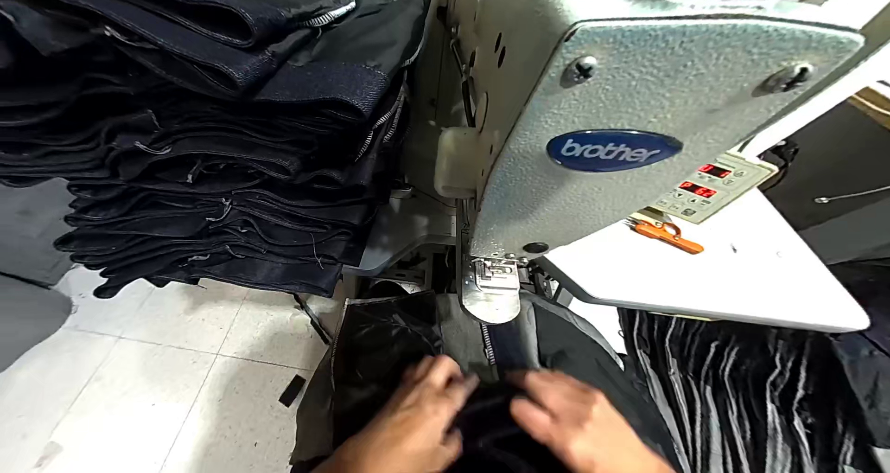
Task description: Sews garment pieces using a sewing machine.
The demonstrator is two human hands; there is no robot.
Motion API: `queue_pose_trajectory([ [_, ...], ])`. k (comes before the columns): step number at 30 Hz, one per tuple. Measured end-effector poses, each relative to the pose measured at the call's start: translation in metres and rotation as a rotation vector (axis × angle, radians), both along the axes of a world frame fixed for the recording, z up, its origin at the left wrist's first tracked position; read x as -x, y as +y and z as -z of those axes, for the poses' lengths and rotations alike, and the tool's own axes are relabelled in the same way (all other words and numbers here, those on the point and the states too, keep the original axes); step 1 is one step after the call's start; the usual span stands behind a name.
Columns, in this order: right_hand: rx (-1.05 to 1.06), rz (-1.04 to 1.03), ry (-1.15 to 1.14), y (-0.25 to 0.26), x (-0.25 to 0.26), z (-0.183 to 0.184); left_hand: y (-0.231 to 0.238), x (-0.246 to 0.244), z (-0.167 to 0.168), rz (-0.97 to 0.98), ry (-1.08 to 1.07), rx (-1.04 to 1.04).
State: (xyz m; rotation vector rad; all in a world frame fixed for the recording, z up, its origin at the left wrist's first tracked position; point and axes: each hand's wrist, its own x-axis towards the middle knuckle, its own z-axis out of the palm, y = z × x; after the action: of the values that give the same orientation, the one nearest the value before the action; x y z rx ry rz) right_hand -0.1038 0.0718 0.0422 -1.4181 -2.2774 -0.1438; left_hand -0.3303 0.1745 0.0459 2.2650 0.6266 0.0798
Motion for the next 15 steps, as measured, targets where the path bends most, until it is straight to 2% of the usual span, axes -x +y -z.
queue_pose_trajectory([
  [2, -0.079, 0.038, 0.141, 0.022, -0.018, -0.018, 0.021, 0.032, -0.007, -0.203, -0.073, -0.187],
  [3, -0.112, 0.028, 0.203, 0.032, -0.023, -0.028, 0.032, 0.046, -0.017, -0.293, -0.182, -0.284],
  [6, -0.087, -0.095, 0.466, 0.044, -0.014, -0.065, 0.055, 0.065, -0.087, -0.435, -0.471, -0.467],
  [8, 0.076, -0.138, 0.738, 0.037, -0.002, -0.088, 0.061, 0.058, -0.133, -0.428, -0.499, -0.503],
  [10, 0.313, -0.027, 1.031, 0.028, 0.003, -0.088, 0.078, 0.042, -0.149, -0.335, -0.317, -0.466],
  [11, 0.437, 0.062, 1.226, 0.027, 0.003, -0.079, 0.091, 0.026, -0.147, -0.308, -0.128, -0.371],
  [13, 0.577, 0.299, 1.569, 0.034, -0.002, -0.055, 0.122, -0.018, -0.125, -0.236, 0.223, -0.123],
  [14, 0.582, 0.408, 1.648, 0.042, -0.007, -0.046, 0.137, -0.040, -0.111, -0.209, 0.302, -0.049],
  [15, 0.564, 0.484, 1.666, 0.052, -0.015, -0.040, 0.150, -0.058, -0.100, -0.204, 0.293, -0.025],
])
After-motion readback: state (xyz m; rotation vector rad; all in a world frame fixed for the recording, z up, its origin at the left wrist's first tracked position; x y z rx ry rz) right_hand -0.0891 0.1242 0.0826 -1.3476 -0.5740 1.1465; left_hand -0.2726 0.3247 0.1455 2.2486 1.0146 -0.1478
